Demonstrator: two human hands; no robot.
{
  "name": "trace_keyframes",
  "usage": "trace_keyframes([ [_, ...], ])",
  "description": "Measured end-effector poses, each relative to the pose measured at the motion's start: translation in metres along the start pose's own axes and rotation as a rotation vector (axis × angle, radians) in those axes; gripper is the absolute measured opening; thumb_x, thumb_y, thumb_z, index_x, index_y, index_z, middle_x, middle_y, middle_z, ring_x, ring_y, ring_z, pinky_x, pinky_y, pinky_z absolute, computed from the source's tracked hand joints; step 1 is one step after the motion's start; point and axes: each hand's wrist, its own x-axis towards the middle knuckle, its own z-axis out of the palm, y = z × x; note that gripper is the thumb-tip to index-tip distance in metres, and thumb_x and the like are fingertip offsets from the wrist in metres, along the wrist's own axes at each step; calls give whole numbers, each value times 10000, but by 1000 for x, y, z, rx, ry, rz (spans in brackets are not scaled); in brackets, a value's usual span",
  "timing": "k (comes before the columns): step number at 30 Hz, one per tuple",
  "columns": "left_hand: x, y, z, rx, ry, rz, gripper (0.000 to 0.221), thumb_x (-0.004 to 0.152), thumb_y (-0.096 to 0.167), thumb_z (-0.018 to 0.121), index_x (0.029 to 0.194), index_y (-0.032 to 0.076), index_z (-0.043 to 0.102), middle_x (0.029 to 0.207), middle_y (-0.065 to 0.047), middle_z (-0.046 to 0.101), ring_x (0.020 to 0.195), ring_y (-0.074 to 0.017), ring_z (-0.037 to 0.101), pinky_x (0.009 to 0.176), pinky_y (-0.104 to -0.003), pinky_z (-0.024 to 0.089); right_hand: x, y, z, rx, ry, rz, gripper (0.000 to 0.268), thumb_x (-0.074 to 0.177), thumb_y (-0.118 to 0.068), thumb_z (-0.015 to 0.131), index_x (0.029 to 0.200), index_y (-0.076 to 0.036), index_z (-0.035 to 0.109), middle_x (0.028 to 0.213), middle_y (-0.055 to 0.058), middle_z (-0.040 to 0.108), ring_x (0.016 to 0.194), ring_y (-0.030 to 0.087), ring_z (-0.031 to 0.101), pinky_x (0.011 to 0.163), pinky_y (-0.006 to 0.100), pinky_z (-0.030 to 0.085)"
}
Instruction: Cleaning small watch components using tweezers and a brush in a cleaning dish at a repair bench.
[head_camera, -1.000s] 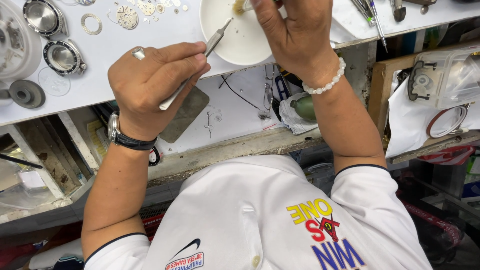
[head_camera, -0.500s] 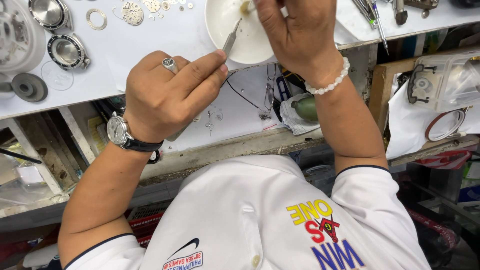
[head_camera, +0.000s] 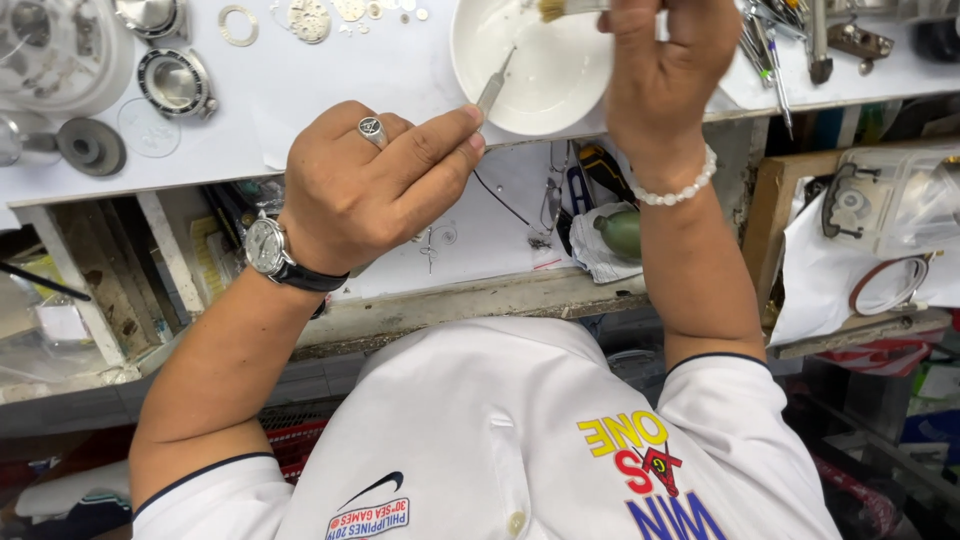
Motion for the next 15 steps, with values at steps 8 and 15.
trace_keyframes([
  [8,-20,-20,-27,-83,63,-179,73,1070,-38,765,1089,10,817,1086,-184,829,664,-231,687,542,-359,417,-8,-11,3,-21,118,134,336,1158,-265,489,1043,25,614,915,154,621,698,257,607,563,358,594],
  [15,-22,-30,-17,-6,40,-175,108,1066,-58,724,1046,44,752,1038,-124,836,609,-224,632,530,-327,265,-6,-19,4,-12,108,172,339,1152,-237,498,996,44,604,934,132,576,707,248,581,583,350,581],
])
